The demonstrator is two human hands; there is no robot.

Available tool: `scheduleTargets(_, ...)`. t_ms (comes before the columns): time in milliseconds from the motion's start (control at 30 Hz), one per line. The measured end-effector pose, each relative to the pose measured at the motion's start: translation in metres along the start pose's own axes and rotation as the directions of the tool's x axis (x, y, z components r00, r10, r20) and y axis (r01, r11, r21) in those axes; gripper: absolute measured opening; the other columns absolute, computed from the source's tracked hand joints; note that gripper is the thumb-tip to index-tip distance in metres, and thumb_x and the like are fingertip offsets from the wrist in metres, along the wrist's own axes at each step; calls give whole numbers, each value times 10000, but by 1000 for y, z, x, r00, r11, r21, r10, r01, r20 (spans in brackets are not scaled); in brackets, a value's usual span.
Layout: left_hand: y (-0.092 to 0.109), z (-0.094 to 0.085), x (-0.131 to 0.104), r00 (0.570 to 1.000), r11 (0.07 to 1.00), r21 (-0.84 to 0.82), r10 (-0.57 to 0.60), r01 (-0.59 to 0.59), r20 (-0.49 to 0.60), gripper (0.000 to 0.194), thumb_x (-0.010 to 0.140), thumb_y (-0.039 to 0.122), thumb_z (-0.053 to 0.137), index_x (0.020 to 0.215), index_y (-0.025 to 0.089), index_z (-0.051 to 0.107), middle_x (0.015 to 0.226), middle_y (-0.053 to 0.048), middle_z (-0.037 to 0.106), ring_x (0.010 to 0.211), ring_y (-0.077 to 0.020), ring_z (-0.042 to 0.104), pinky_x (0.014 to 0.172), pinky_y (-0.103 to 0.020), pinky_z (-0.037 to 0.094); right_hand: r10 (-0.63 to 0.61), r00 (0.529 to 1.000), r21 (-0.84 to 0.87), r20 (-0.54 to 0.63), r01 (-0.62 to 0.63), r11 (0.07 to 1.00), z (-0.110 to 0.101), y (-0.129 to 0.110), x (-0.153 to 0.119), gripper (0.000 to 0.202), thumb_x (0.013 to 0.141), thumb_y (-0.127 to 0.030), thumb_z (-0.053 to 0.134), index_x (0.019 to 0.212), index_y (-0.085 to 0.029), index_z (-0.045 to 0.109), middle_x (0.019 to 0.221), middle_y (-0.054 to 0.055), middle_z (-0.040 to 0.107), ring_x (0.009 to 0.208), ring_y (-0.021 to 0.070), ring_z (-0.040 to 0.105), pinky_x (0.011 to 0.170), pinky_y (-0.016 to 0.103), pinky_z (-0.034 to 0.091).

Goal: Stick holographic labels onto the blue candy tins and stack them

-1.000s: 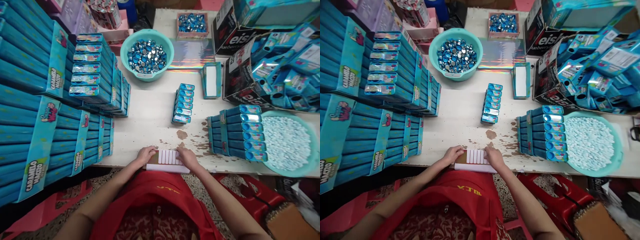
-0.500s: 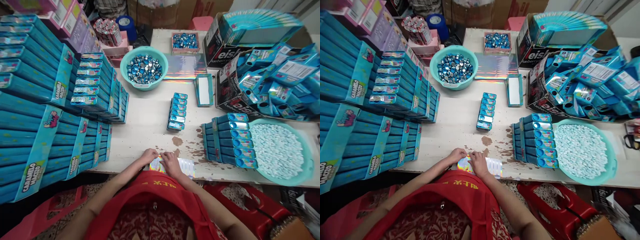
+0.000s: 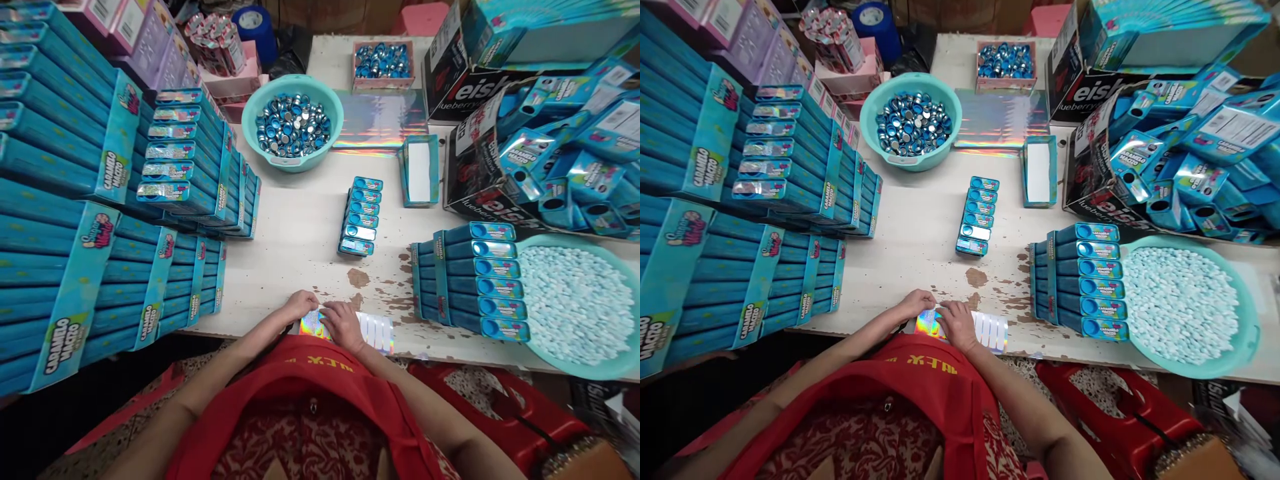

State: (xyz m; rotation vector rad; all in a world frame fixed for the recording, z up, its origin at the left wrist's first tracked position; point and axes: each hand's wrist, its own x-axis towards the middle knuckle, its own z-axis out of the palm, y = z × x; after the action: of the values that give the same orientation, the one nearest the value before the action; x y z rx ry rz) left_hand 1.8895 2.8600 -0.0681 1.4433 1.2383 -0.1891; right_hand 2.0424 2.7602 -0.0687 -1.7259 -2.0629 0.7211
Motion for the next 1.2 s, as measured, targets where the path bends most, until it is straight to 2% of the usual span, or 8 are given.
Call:
scheduleTargets(300,8,-2,-3,1000,999,46,9,-9,10,214,709,179,508,782,119,699,660,-7,637,649,-132,528,579,-216,371,298,955,409,6,-274,870,-17,-17,16,97,799,-231,579,744,-216,658,794,37,665,871,216,529,827,364,399)
scheduleTargets(433,12,-3,-7,1000,996,86,4,-5,12,210,736,168,506,808,136,701,717,-18,666,707,-149,566,625,-225,395,424,903,645,73,-367,670,-32,-24,17,145,782,-323,578,724,-200,628,744,30,655,762,188,568,771,349,434)
scheduleTargets(567,23,-9,-16,997,983,181,24,-11,-74,210,783,190,483,806,170,691,828,-47,686,849,-189,599,762,-268,423,569,822,856,22,-309,414,-55,-30,26,204,734,-391,641,762,-197,587,730,13,642,714,160,589,733,314,468)
scheduleTargets(667,41,-17,-23,953,967,-89,217,-240,-212,279,856,307,431,973,173,645,1055,-88,653,1027,-205,562,877,-305,414,627,779,923,-1,-240,300,-74,-33,38,240,700,-401,682,763,-193,582,725,4,633,715,150,594,729,304,478)
scheduleTargets(733,57,-22,-25,920,845,-366,345,-390,-184,341,838,404,482,1065,173,589,1126,-98,622,1048,-199,556,869,-300,431,638,770,936,-21,-210,284,-82,-33,46,248,699,-401,687,772,-187,588,732,4,629,711,145,592,720,298,478)
scheduleTargets(833,81,-29,-22,934,787,-526,354,-322,-43,339,740,455,600,886,150,583,774,-41,646,730,-157,604,687,-273,473,681,726,941,-96,-158,300,-89,-29,60,250,695,-392,687,782,-178,592,740,7,627,699,137,579,708,290,471)
scheduleTargets(933,100,-41,-8,962,841,-473,269,-262,-53,277,744,428,554,757,151,548,534,39,509,483,-104,501,525,-240,431,736,648,929,-195,-118,350,-92,-23,78,248,681,-385,682,768,-167,601,734,12,626,696,136,561,703,285,457)
scheduleTargets(1200,149,-97,42,898,888,-137,429,-439,-95,109,790,211,430,895,196,455,531,76,476,503,-102,463,522,-214,365,804,396,798,-444,-234,556,-106,1,132,225,650,-352,647,741,-148,670,809,33,580,700,135,485,735,291,418)
